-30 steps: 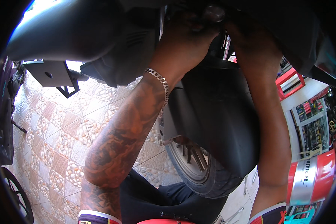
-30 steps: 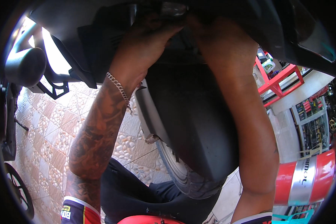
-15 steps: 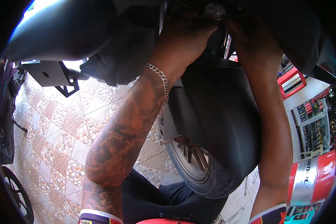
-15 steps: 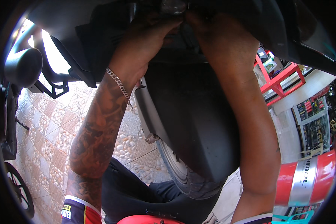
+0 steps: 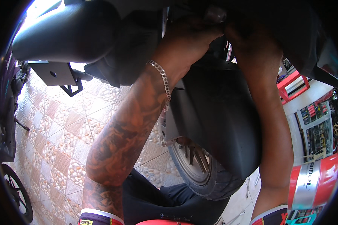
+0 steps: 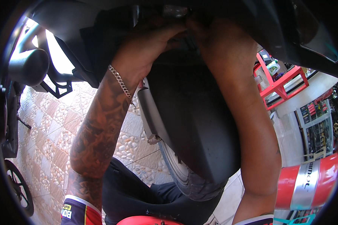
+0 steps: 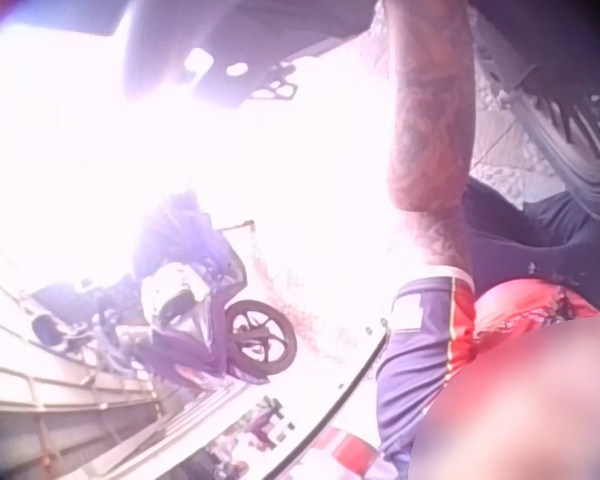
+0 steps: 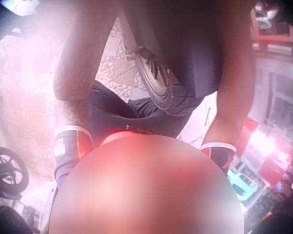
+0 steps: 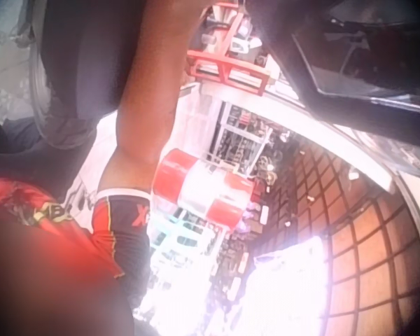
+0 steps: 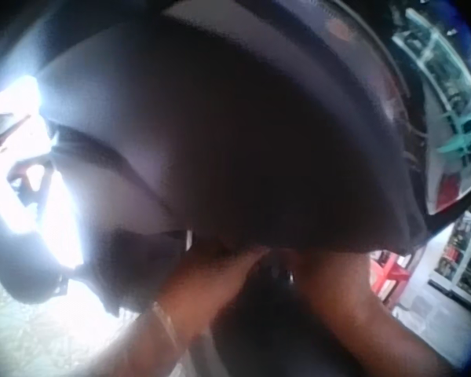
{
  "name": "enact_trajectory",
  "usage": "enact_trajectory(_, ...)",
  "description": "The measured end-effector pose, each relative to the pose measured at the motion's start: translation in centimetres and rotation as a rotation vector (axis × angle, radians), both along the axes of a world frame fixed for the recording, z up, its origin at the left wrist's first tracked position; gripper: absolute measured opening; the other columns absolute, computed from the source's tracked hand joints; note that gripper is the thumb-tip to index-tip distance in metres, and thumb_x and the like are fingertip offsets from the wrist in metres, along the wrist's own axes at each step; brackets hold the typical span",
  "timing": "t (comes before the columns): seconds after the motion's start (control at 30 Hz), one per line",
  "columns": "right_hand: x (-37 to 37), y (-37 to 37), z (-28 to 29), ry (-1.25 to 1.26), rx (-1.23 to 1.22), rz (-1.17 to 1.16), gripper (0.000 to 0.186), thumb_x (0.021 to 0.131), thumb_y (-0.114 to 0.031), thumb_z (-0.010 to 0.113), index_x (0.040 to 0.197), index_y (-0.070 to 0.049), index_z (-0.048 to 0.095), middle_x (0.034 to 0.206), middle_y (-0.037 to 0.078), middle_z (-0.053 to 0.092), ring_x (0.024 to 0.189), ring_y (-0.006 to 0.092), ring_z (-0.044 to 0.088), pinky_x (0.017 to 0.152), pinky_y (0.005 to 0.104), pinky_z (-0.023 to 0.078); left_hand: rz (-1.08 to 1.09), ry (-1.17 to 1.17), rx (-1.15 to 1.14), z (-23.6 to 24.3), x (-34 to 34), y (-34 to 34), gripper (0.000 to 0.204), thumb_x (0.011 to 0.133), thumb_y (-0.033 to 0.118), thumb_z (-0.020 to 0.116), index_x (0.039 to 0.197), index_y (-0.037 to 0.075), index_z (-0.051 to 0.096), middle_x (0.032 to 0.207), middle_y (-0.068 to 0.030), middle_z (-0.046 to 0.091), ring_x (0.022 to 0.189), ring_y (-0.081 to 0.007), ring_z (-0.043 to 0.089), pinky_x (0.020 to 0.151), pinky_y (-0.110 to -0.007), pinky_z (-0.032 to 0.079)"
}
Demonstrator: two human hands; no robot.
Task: The person sits on the floor and uses a wrench to tighten bolts under the rear section of a scooter. They repeatedly reach under the bodywork, adjust the tool, and reposition their hands to access fasteners near the rear wheel and exhaust area.
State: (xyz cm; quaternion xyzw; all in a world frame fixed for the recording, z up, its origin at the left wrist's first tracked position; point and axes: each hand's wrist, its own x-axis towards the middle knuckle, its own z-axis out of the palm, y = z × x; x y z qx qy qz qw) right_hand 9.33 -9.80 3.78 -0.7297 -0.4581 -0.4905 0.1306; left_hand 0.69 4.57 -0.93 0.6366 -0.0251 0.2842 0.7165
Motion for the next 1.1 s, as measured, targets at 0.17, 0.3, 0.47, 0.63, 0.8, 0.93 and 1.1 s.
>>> enact_trajectory(0.17, 0.2, -0.3, 0.1, -0.005, -0.006, -0.033, 0.028, 0.092, -0.037, 0.07, 0.113, -0.018, 0.076, 0.102, 0.011, 0.076, 0.094, 0.0336, 0.073, 0.081, 0.0414, 0.056, -0.062, -0.045, -0.07, -0.9, 2.0, 0.4, 0.029, 0.097, 0.03, 0.074, 0.117, 0.009, 0.074, 0.115, -0.0042, 0.074, 0.11, -0.0175, 0.069, 0.1, -0.036, 0.051)
enact_trajectory(0.3, 0.5, -0.5, 0.1, 0.009, -0.029, -0.067, 0.028, 0.093, -0.037, 0.07, 0.114, -0.02, 0.077, 0.102, 0.009, 0.077, 0.093, 0.0318, 0.074, 0.08, 0.0398, 0.057, -0.123, -0.08, -0.157, -0.7, 1.7, 0.2, 0.03, 0.096, 0.026, 0.074, 0.119, 0.008, 0.072, 0.115, -0.0053, 0.073, 0.11, -0.0196, 0.069, 0.1, -0.037, 0.051)
enact_trajectory(0.47, 0.9, -0.5, 0.0, -0.014, 0.0, -0.045, 0.031, 0.09, -0.038, 0.072, 0.114, -0.018, 0.077, 0.105, 0.011, 0.076, 0.096, 0.0331, 0.073, 0.084, 0.0409, 0.055, -0.149, -0.133, -0.218, -0.4, 1.6, -0.1, 0.027, 0.095, 0.019, 0.073, 0.119, 0.007, 0.07, 0.116, -0.0072, 0.073, 0.109, -0.0228, 0.069, 0.098, -0.04, 0.052)
enact_trajectory(0.63, 1.1, -0.6, -0.1, -0.076, 0.009, -0.033, 0.037, 0.087, -0.039, 0.075, 0.114, -0.014, 0.076, 0.108, 0.014, 0.074, 0.101, 0.0354, 0.071, 0.09, 0.0427, 0.053, -0.207, -0.197, -0.259, -0.9, 2.7, 0.1, 0.018, 0.096, 0.013, 0.069, 0.111, 0.004, 0.069, 0.106, -0.0088, 0.072, 0.098, -0.0225, 0.07, 0.089, -0.039, 0.056)
enact_trajectory(0.8, 1.0, -0.7, -0.2, -0.156, 0.019, -0.015, 0.043, 0.084, -0.04, 0.077, 0.115, -0.01, 0.075, 0.112, 0.017, 0.073, 0.106, 0.0376, 0.069, 0.095, 0.0445, 0.051, -0.245, -0.35, 0.044, -2.6, 2.7, 0.6, 0.032, 0.105, 0.022, 0.056, 0.125, -0.001, 0.066, 0.125, -0.0164, 0.069, 0.119, -0.0315, 0.064, 0.106, -0.039, 0.049)
enact_trajectory(0.93, 1.0, -0.8, -0.4, -0.22, 0.069, 0.004, 0.048, 0.081, -0.041, 0.079, 0.115, -0.007, 0.075, 0.115, 0.019, 0.072, 0.11, 0.0394, 0.067, 0.099, 0.046, 0.049, -0.586, -0.349, -0.563, -1.7, 2.6, 0.4, 0.023, 0.103, 0.012, 0.056, 0.118, 0.0, 0.067, 0.123, -0.0156, 0.068, 0.116, -0.0308, 0.065, 0.102, -0.042, 0.052)
enact_trajectory(1.1, 0.7, -0.8, -0.9, -0.278, 0.144, -0.027, 0.055, 0.078, -0.042, 0.081, 0.115, -0.003, 0.074, 0.119, 0.022, 0.07, 0.114, 0.0416, 0.065, 0.104, 0.0478, 0.047, 0.663, -0.439, 1.042, -1.5, -0.3, -0.7, 0.024, 0.101, 0.01, 0.058, 0.124, 0.008, 0.065, 0.127, -0.0152, 0.066, 0.116, -0.0317, 0.065, 0.1, -0.043, 0.052)
